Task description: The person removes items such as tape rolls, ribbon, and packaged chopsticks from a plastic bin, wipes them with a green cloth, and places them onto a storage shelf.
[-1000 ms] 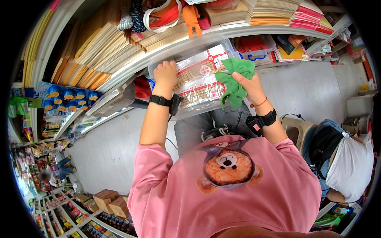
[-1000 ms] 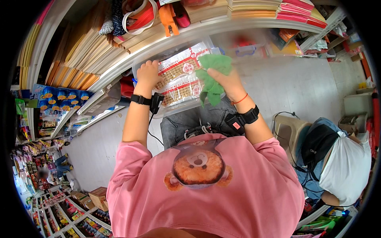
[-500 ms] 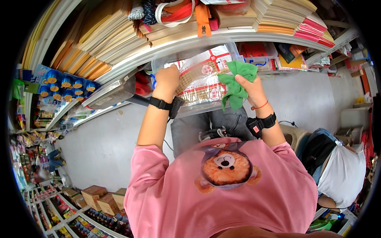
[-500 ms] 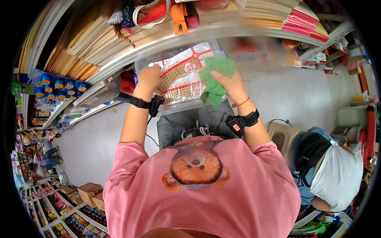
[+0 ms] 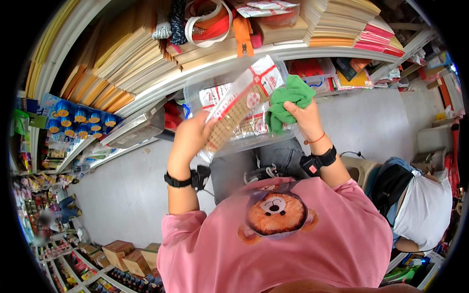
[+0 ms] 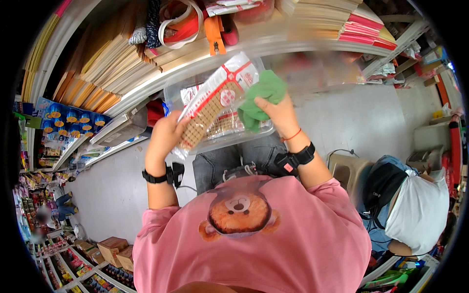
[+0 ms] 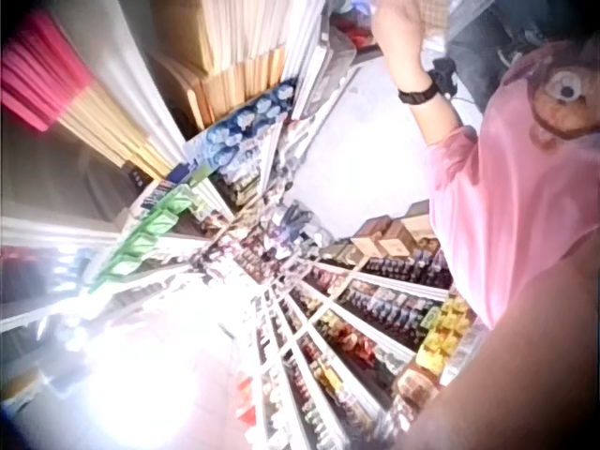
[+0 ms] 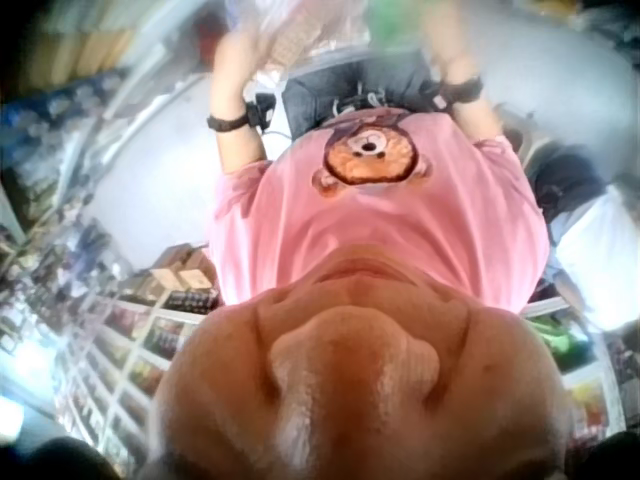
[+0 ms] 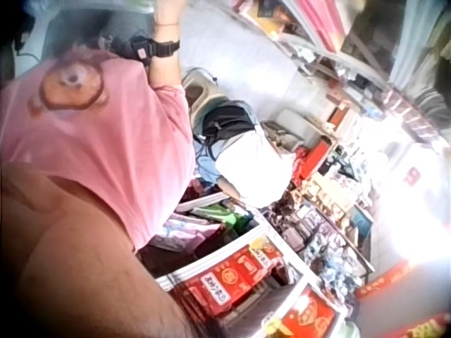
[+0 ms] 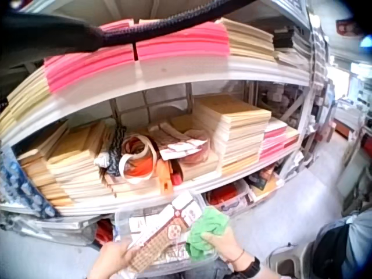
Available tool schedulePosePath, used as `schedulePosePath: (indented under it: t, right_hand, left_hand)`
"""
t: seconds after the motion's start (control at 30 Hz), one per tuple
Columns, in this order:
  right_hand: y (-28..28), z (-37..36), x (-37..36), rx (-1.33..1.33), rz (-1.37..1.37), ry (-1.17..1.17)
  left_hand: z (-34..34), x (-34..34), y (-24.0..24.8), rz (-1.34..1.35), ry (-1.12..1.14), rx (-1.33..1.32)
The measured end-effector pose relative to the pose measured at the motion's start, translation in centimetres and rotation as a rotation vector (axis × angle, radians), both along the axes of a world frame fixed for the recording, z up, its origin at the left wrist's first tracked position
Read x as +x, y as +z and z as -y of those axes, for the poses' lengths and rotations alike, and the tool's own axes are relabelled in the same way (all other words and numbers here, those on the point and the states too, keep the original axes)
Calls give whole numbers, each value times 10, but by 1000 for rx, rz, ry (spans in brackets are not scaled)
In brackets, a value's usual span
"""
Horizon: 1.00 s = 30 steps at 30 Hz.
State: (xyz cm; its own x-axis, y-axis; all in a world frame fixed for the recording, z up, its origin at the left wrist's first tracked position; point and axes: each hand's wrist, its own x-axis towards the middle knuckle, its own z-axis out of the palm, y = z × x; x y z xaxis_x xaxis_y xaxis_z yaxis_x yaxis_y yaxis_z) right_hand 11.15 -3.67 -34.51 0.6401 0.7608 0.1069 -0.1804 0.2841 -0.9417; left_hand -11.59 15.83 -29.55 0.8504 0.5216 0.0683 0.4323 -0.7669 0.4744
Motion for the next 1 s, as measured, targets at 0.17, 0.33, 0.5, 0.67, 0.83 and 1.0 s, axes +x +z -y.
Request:
schedulePosePath:
  t: [0.17,0.33,0.5,0.67,0.83,1.0]
  right_hand:
    - [2,-8,-9,-182,217,69]
    - [15,-7,-10,-5,710,385]
    - [10,1,-5,-165,778,598]
    - [6,14,6,-211,-66,406]
    - [-4,14,-4,-25,-333,410]
    - [-1,18,-7,-3,-50,738]
  left_hand:
    - [30,6,-4,197,-181,-40]
    - [35,21,-13,260,-192,-58]
    - [31,16,4,306,-168,-131]
    - [20,-3,20,274,-60,-316]
    - [30,-2,-1,194,-110,-418]
    - [48,20,2,244,-84,-345]
